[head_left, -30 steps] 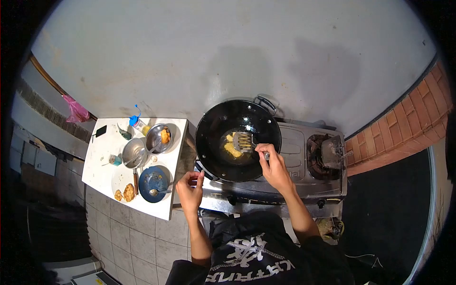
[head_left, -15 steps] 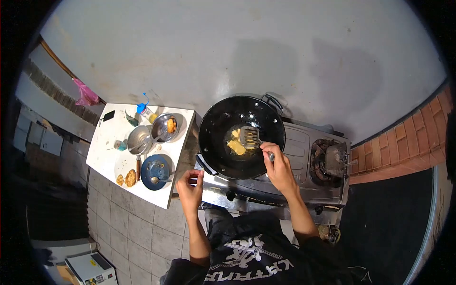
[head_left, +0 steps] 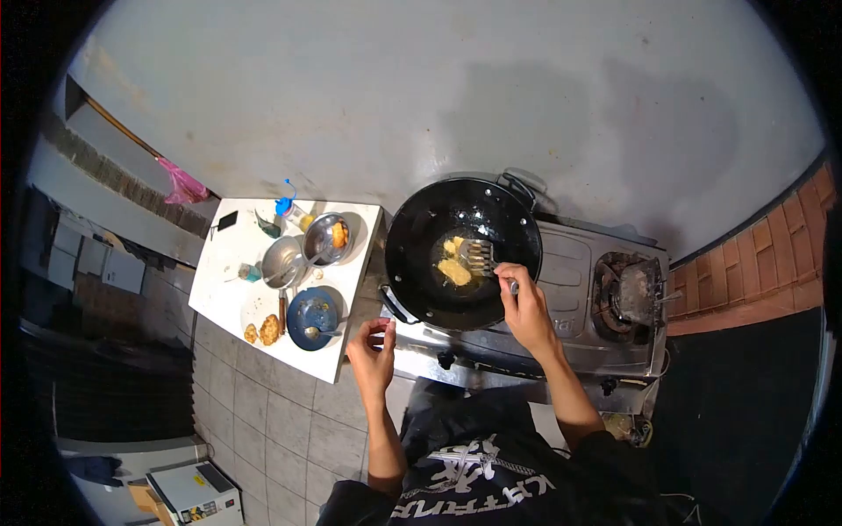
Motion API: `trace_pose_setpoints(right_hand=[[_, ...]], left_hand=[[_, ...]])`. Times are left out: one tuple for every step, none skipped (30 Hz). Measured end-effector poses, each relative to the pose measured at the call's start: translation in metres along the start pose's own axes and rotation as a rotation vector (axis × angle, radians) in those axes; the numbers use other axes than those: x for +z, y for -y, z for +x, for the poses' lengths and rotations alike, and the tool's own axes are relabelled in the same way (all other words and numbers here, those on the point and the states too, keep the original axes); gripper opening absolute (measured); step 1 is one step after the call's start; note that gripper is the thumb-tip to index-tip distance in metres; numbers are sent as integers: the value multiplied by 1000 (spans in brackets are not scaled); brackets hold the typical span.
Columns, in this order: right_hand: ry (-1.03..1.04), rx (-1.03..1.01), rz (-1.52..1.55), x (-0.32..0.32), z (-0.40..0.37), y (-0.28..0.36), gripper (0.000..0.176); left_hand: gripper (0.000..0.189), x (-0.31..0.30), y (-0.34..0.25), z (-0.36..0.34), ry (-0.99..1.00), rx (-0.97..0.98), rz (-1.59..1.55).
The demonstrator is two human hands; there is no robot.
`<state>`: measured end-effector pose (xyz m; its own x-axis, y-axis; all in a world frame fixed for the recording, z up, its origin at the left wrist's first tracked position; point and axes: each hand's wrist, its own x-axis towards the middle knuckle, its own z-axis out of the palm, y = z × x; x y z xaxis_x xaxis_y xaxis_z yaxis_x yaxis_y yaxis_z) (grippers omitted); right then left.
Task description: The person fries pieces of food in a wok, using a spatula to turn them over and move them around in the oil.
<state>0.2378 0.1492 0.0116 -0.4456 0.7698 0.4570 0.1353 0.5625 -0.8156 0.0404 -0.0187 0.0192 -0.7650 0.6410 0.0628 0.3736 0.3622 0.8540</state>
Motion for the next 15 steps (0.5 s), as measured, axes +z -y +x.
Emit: trace_pose_setpoints(right_hand=[[-25, 28, 17, 2, 0, -2, 17], [-39, 90, 53, 5, -2, -6, 14], [-55, 93, 52, 7, -2, -5, 14], [-55, 164, 92, 8, -2, -4, 12], [-55, 234, 131, 9, -2, -3, 11], [-71, 237, 124, 10, -3, -4, 11], [-98, 200, 119, 12, -4, -5, 10], [-121, 164, 112, 12, -5, -6, 9], [-128, 169, 98, 12, -5, -3, 9], [-150, 129, 82, 14, -5, -1, 7], [-169, 85, 65, 14, -4, 2, 5], [-143, 125, 59, 12, -5, 6, 10], [-141, 123, 44, 11, -6, 11, 10], [-131, 152, 60, 12, -6, 16, 10], [-123, 182, 76, 12, -6, 21, 10]], left_hand=[[21, -1, 0, 2, 4, 12, 6], [21, -2, 0, 5, 1, 22, 8], [21, -3, 1, 8, 0, 31, 9], [22, -4, 4, 10, 3, 57, 13], [22, -5, 4, 13, 16, 67, 13], [22, -6, 5, 16, 20, 56, 5], [21, -5, 6, 19, 24, 43, -5], [21, -4, 10, 22, 30, 40, -34], [21, -4, 10, 24, 44, 41, -41], [21, -5, 9, 27, 44, 60, -29], [21, -5, 9, 30, 40, 78, -20], [22, -5, 8, 33, 40, 83, -34], [22, -5, 4, 34, 43, 96, -36], [21, -5, 5, 37, 47, 101, -55], [21, -4, 6, 39, 51, 106, -74]])
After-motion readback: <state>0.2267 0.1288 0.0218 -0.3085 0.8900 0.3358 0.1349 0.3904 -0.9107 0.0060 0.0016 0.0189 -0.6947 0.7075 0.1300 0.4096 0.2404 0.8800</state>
